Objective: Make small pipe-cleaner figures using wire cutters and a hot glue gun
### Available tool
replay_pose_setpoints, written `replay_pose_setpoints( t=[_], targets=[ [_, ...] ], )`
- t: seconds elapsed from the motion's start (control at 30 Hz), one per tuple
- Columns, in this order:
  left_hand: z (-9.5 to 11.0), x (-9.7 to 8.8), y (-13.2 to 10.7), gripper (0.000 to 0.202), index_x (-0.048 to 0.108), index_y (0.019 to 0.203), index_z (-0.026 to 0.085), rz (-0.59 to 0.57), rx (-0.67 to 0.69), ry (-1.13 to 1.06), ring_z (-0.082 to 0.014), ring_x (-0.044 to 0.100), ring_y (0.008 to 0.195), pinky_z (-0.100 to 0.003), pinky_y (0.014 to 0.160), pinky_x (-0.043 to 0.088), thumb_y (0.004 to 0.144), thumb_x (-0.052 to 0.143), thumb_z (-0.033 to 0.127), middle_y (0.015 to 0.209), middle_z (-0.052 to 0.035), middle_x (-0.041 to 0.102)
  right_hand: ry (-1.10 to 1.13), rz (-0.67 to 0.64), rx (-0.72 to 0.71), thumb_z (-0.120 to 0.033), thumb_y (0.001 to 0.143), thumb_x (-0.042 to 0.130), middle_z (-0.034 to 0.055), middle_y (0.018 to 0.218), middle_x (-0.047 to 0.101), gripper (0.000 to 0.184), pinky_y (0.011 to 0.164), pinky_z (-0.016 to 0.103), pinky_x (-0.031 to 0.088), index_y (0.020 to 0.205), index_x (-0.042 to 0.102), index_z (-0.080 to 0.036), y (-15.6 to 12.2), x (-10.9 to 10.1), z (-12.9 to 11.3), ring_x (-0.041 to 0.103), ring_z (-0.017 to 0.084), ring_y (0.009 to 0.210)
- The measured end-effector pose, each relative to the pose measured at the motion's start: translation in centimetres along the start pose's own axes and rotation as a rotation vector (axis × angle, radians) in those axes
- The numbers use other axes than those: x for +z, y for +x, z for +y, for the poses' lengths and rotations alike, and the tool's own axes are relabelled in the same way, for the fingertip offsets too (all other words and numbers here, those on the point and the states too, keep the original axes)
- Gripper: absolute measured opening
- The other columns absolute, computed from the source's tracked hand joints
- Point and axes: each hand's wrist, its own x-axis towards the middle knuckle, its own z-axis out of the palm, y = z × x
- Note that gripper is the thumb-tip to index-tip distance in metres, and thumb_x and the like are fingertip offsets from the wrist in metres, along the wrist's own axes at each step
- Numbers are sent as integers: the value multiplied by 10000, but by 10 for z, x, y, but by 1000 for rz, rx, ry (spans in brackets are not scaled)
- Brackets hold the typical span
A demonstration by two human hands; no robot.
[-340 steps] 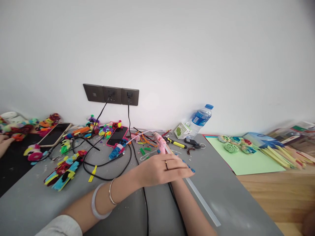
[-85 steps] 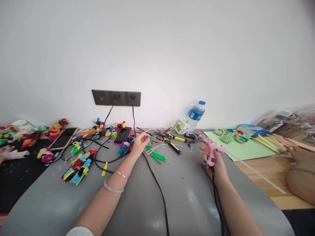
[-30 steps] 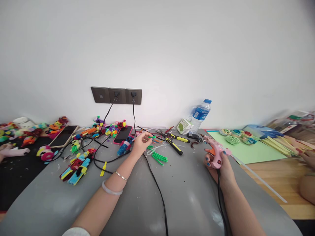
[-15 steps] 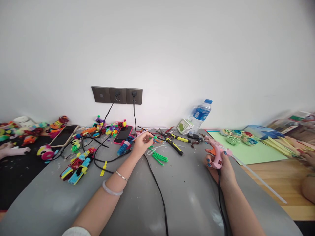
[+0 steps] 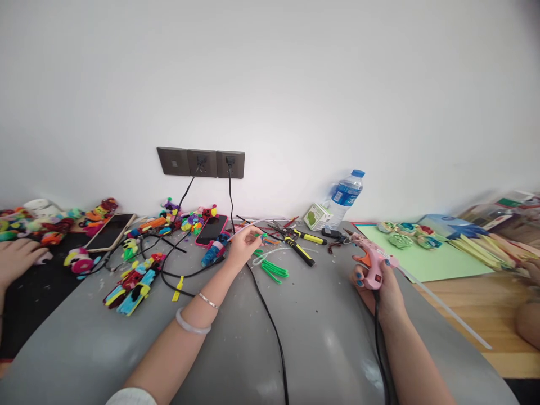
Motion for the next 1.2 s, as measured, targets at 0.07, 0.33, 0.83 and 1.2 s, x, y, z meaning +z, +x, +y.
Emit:
replay_pose_setpoints(
  t=[0.07, 0.33, 0.83, 1.2],
  targets=[
    [-2, 0, 1, 158, 589, 848, 172, -14, -13, -21, -150, 679, 651, -245, 569, 552, 713, 648, 228, 719, 0, 636, 20, -29, 19, -587, 796, 571, 3, 504, 496, 417, 386, 239, 342, 882, 659, -189, 0, -1, 0, 383, 109, 422],
    [-5, -4, 3, 184, 621, 853, 152, 44, 27, 25, -141, 652, 725, -255, 659, 544, 703, 681, 240, 829, -42, 669, 43, -40, 26, -563, 812, 573, 3, 487, 509, 393, 395, 232, 338, 880, 665, -186, 0, -2, 1, 391, 108, 420],
    [1, -5, 2, 83, 650, 784, 172, 107, 102, 192, -115, 536, 680, -178, 501, 383, 708, 614, 173, 837, -30, 646, 22, -23, 19, -590, 758, 616, -20, 509, 477, 414, 367, 253, 330, 898, 640, -202, 0, 0, -1, 369, 107, 406],
    [5, -3, 0, 83, 649, 772, 172, 123, 97, 239, -121, 535, 694, -183, 517, 387, 703, 603, 162, 799, -27, 628, 38, -12, 23, -559, 774, 604, -7, 501, 491, 377, 366, 252, 340, 873, 649, -198, 1, 0, 0, 375, 107, 405]
  ],
)
